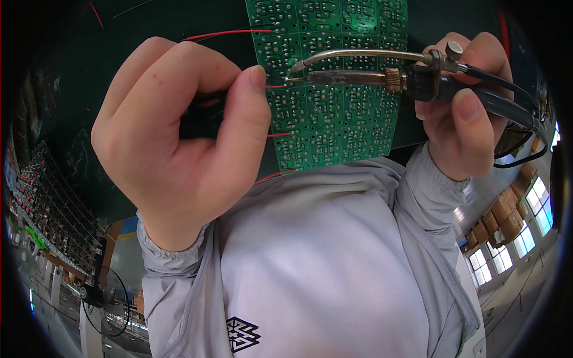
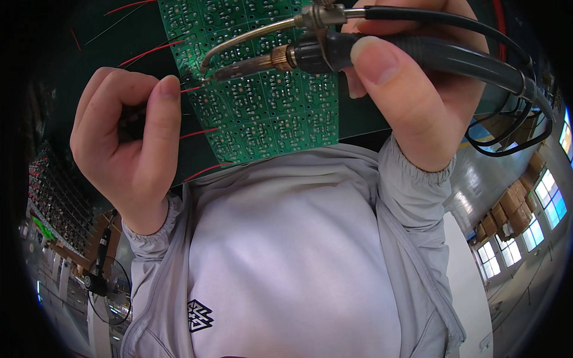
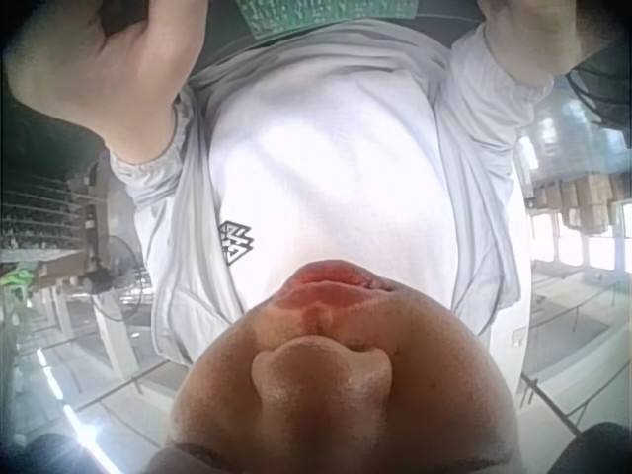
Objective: The person solders black, yellow, and red wires onto a green circuit board panel using a soldering tool, picking up wires from the workbench by hand.
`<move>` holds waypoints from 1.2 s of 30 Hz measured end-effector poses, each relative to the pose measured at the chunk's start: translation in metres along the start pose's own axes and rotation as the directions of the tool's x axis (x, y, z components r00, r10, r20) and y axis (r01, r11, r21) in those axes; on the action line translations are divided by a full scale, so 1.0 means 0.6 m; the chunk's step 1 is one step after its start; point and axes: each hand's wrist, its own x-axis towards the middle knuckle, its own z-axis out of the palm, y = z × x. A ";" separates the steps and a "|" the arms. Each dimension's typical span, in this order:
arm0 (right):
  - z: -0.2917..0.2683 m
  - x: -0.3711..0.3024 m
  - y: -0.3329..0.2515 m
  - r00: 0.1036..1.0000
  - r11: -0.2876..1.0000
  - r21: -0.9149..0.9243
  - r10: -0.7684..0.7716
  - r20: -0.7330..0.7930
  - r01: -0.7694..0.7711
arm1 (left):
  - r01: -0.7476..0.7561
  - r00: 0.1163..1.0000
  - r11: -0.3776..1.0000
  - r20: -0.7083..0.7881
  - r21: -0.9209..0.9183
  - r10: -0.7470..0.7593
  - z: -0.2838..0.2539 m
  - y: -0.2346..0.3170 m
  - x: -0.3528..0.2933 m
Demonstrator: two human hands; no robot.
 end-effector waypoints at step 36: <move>-0.017 -0.047 -0.003 0.996 0.906 0.417 -0.091 0.008 0.079 | -0.163 0.984 0.977 -0.052 0.137 0.172 -0.035 0.050 -0.039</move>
